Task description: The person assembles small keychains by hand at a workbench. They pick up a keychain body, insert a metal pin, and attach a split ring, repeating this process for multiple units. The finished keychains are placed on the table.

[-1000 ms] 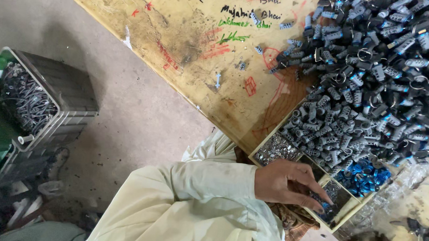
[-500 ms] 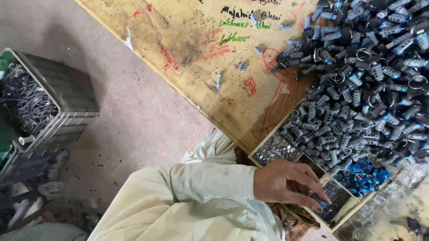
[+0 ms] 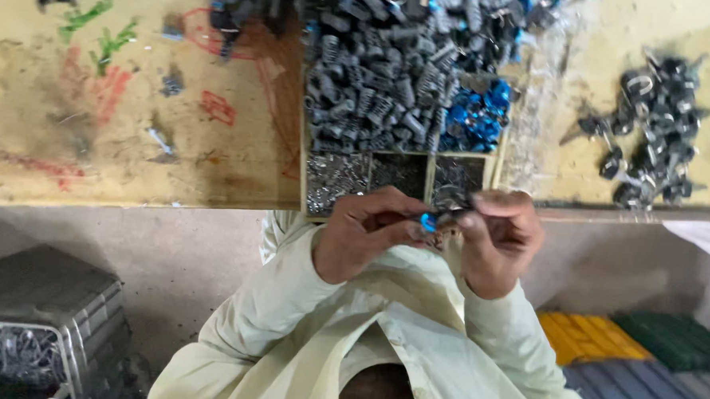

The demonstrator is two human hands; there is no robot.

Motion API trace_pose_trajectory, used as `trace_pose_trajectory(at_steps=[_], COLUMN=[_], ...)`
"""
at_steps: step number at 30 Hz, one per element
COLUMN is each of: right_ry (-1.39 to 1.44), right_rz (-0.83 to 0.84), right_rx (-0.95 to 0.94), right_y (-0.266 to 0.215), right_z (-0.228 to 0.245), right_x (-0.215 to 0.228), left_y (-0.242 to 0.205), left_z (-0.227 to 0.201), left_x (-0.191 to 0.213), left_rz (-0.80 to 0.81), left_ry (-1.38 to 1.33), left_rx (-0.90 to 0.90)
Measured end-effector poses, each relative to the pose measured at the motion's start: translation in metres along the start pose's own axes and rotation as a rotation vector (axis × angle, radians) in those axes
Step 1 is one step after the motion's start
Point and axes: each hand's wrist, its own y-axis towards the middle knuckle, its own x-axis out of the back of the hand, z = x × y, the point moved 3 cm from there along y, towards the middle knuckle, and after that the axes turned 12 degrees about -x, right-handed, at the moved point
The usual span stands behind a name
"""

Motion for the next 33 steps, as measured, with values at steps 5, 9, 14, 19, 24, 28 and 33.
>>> trace_pose_trajectory(at_steps=[5, 9, 14, 19, 24, 28, 33], right_ry=[0.147, 0.204, 0.048, -0.161, -0.424, -0.348, -0.116], right_rz=[0.098, 0.099, 0.087, 0.199, 0.249, 0.339, 0.288], right_rx=[0.024, 0.037, 0.015, 0.206, 0.313, 0.319, 0.263], right_y=[0.009, 0.011, 0.011, 0.024, 0.022, 0.010, -0.008], right_z=[0.013, 0.027, 0.033, 0.036, 0.056, 0.054, 0.038], right_x=[-0.022, -0.028, -0.031, -0.039, -0.039, -0.042, -0.037], left_y=[-0.004, 0.000, -0.001, -0.006, -0.013, -0.016, -0.006], left_z=[-0.014, -0.012, -0.010, -0.001, 0.014, 0.027, 0.018], left_x=[0.014, 0.015, 0.012, 0.024, 0.038, 0.033, 0.004], left_rz=[0.042, 0.008, -0.053, -0.080, -0.080, -0.026, 0.073], left_ry=[0.166, 0.201, 0.294, 0.162, 0.075, -0.190, -0.221], left_rx=[-0.034, -0.046, -0.094, 0.026, 0.098, 0.216, 0.280])
